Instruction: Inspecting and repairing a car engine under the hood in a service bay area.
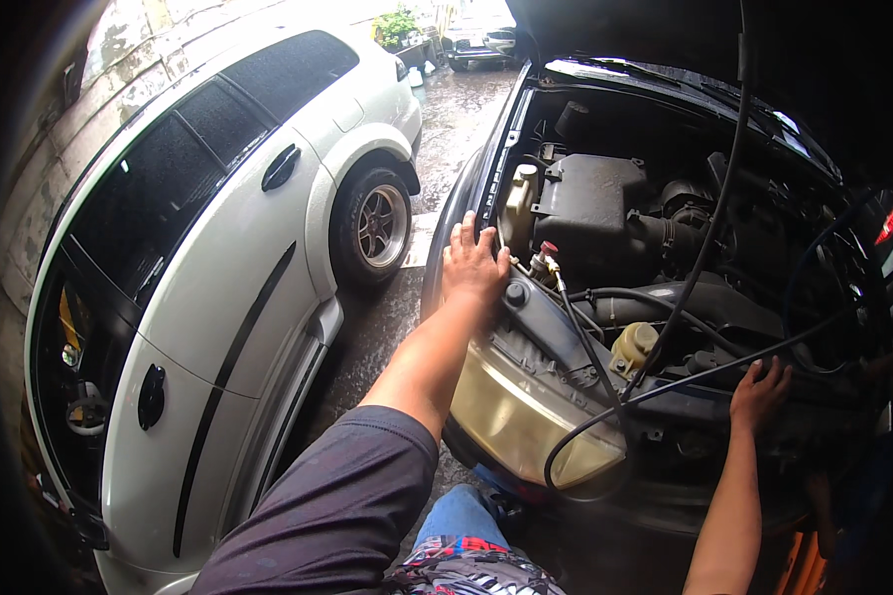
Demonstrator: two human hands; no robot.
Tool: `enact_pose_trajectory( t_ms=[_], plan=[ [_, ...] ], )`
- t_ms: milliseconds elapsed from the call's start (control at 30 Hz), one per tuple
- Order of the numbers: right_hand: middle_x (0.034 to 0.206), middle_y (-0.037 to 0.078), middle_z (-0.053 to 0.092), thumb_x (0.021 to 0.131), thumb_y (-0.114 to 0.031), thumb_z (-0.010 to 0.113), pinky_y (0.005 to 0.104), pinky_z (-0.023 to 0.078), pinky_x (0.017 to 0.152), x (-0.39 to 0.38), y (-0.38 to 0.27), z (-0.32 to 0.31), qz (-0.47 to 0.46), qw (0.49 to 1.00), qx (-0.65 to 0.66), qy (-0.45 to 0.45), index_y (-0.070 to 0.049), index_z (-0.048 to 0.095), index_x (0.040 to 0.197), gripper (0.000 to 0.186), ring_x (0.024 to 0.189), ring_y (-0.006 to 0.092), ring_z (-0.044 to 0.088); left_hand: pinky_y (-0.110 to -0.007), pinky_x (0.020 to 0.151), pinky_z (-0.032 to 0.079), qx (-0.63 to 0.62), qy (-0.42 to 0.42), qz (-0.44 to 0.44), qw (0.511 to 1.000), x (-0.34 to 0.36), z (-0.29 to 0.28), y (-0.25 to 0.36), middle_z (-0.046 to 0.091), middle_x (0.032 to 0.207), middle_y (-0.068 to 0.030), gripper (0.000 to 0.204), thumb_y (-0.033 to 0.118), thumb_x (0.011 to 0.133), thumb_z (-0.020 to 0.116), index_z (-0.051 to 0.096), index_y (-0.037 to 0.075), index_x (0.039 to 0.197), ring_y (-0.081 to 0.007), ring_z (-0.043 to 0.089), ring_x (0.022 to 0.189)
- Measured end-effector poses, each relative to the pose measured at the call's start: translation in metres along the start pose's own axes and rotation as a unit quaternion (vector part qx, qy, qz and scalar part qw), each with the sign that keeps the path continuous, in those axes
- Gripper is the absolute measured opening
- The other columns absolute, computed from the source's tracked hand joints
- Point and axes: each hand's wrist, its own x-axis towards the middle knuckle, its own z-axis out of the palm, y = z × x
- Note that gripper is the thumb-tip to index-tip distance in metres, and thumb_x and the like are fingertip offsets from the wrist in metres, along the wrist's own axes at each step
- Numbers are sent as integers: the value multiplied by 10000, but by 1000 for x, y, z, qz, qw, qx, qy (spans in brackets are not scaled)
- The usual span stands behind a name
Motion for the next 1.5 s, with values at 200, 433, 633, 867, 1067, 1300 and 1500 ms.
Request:
enact_pose_trajectory(
  t_ms=[200, 433, 633, 867, 1067, 1300, 1500],
  plan=[
    [1483, 252, 391, 998, -371, 500, 495, 334, 1132, 0, -2, -1, 3, 1000, 3, -9, -71, 532, 1361, 473, 1366, 413, 388, -475, 1112, 325, -3, -2, -3, 1000, 0, 0, -1, 281, 1546, -136, 481, 422, 908, 569, 531, 181, 1322, -345, 305, 1406],
    [1485, 243, 391, 996, -373, 504, 488, 335, 1132, 0, -1, 0, 7, 1000, 7, -5, -74, 535, 1362, 473, 1369, 406, 388, -478, 1117, 319, -5, -7, -3, 1000, 0, -1, 0, 281, 1547, -139, 485, 424, 912, 567, 530, 177, 1327, -350, 304, 1406],
    [1483, 236, 397, 994, -375, 507, 485, 338, 1131, -1, -1, 1, 4, 1000, 6, -1, -76, 537, 1361, 474, 1370, 406, 387, -479, 1114, 322, -2, 4, 5, 1000, 1, 2, -2, 281, 1548, -143, 480, 419, 907, 576, 534, 174, 1317, -346, 305, 1406],
    [1474, 253, 399, 994, -369, 508, 489, 337, 1130, 0, 0, 2, 2, 1000, 4, 5, -64, 538, 1356, 475, 1365, 413, 388, -479, 1112, 324, -1, 9, 4, 1000, 1, 3, -1, 287, 1540, -142, 476, 418, 904, 581, 537, 172, 1309, -346, 311, 1402],
    [1469, 257, 402, 993, -360, 510, 491, 342, 1125, -1, -3, -2, -1, 1000, 5, 4, -61, 539, 1354, 470, 1360, 413, 396, -479, 1111, 323, -7, 9, 4, 1000, 0, 2, -2, 290, 1537, -142, 473, 411, 902, 587, 538, 171, 1307, -347, 314, 1400],
    [1469, 251, 404, 994, -367, 504, 487, 347, 1123, 0, 0, -1, -4, 1000, 1, 5, -62, 540, 1353, 472, 1362, 409, 395, -481, 1109, 325, -9, 12, 5, 1000, 0, 3, -1, 295, 1534, -142, 473, 410, 898, 590, 541, 172, 1303, -346, 313, 1400],
    [1476, 242, 398, 997, -376, 498, 485, 349, 1122, 0, -1, 0, 7, 1000, 13, 0, -65, 538, 1356, 477, 1362, 406, 396, -480, 1100, 336, -5, 13, 4, 1000, 0, 2, -1, 299, 1532, -141, 474, 411, 895, 591, 545, 173, 1302, -347, 329, 1388]
  ],
)
